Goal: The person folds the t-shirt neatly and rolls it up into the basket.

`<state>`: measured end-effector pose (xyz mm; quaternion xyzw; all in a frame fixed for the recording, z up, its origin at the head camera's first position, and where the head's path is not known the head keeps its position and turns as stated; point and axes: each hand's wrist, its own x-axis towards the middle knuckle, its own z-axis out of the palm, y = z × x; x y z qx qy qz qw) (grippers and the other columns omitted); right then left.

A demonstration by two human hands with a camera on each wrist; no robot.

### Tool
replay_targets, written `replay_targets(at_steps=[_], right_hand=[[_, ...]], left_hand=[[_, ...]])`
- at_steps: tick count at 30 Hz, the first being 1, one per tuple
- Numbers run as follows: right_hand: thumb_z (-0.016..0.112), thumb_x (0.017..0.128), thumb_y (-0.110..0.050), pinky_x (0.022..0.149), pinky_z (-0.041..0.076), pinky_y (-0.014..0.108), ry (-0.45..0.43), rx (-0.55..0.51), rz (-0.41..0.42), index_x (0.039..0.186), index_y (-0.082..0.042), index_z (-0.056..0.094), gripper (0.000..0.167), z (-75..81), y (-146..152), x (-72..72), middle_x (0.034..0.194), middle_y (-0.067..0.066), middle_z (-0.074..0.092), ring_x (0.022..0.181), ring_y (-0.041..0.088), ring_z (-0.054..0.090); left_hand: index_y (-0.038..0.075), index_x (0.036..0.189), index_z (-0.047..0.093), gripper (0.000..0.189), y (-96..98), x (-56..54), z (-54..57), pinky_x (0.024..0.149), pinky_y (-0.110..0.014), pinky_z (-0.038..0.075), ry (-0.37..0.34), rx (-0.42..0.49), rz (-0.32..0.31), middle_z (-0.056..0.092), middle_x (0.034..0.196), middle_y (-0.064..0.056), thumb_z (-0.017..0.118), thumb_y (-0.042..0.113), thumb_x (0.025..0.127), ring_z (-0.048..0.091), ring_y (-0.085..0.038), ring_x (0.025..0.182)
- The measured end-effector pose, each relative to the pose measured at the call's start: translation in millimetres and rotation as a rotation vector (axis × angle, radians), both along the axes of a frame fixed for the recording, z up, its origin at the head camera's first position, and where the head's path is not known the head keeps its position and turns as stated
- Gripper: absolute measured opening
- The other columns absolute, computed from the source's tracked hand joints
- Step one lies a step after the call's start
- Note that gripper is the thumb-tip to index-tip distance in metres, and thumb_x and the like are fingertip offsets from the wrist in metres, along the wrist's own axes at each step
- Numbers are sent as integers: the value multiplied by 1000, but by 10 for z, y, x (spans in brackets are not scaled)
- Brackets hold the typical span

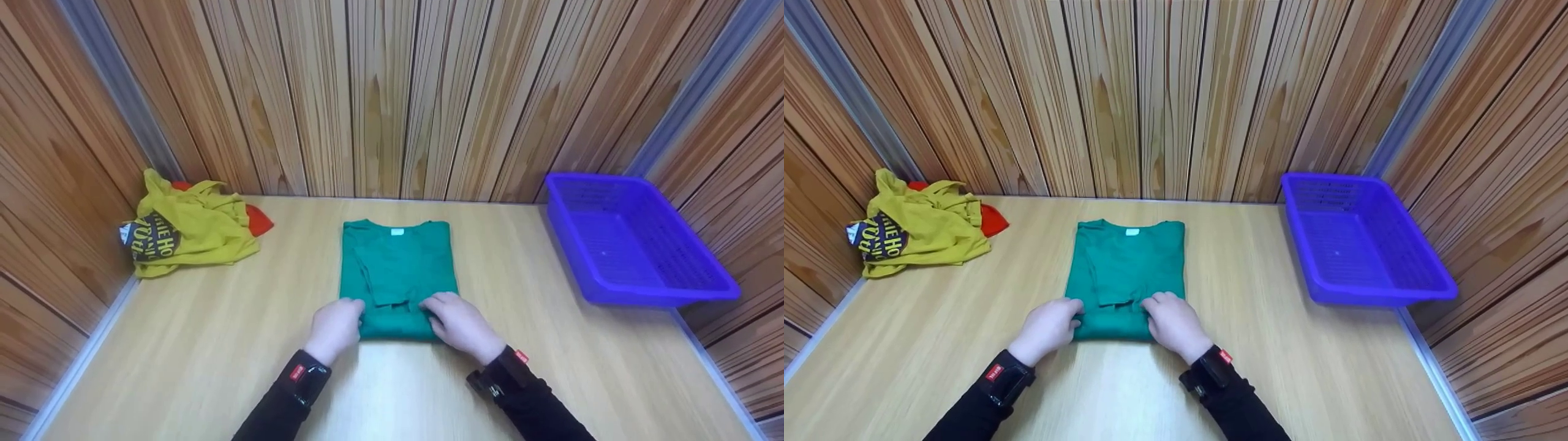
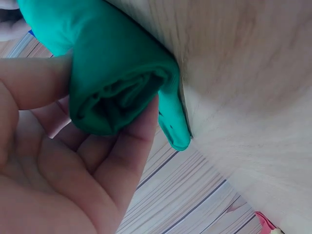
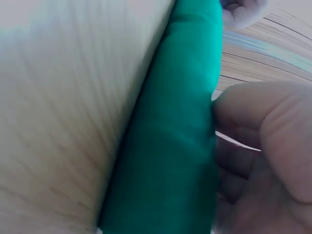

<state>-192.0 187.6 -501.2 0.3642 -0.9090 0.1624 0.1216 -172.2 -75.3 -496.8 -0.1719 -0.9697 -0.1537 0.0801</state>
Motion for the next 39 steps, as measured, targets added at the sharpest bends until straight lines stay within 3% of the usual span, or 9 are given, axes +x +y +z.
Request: replay_targets(at_steps=[5,10,14,21,29,33,39], right_hand=[[71,87,-8,92,51,41,57,-19,37,118,-5,67,31,72,10,137,113,8,67,108,26,62],[76,84,-13,94,50,42,120,68,52,119,-4,68,37,70,-8,256,116,9,68,110,27,61],[78,81,-12,95,49,44,114,115,42,121,0,66,43,25,-18,310,121,13,66,113,30,61],[79,80,-8,96,49,44,58,119,23,124,3,64,48,-16,-21,304,124,16,64,115,31,59],[80,78,-5,93,50,43,72,124,3,120,1,66,45,-42,-53,252,119,14,65,111,31,61],[81,76,-3,90,52,42,90,113,-8,116,-1,68,42,-56,-69,234,114,13,67,106,30,63],[80,76,-1,91,52,42,76,91,-11,117,-2,68,42,-60,-51,231,114,13,67,107,30,63]], left_hand=[[11,80,58,18,13,-19,17,57,-41,50,-31,-5,3,57,74,-3,74,3,78,61,-25,71],[12,79,58,19,-3,-18,24,58,-42,50,-51,3,2,57,73,-2,75,3,78,60,-25,70],[11,77,57,20,-21,-16,17,56,-42,49,-36,10,-5,56,71,-2,75,3,78,60,-25,68],[10,78,59,16,-21,-33,15,58,-44,50,-39,18,0,59,73,-3,75,4,80,62,-27,71],[10,79,62,13,-13,-19,5,59,-44,51,-10,13,12,62,76,-5,74,6,81,64,-28,74],[9,78,62,13,-7,45,-9,58,-41,50,98,-19,5,60,73,-6,74,6,82,63,-27,71],[4,81,65,13,18,220,-71,61,-41,52,440,-78,-56,65,78,-10,69,-6,73,64,-28,74]])
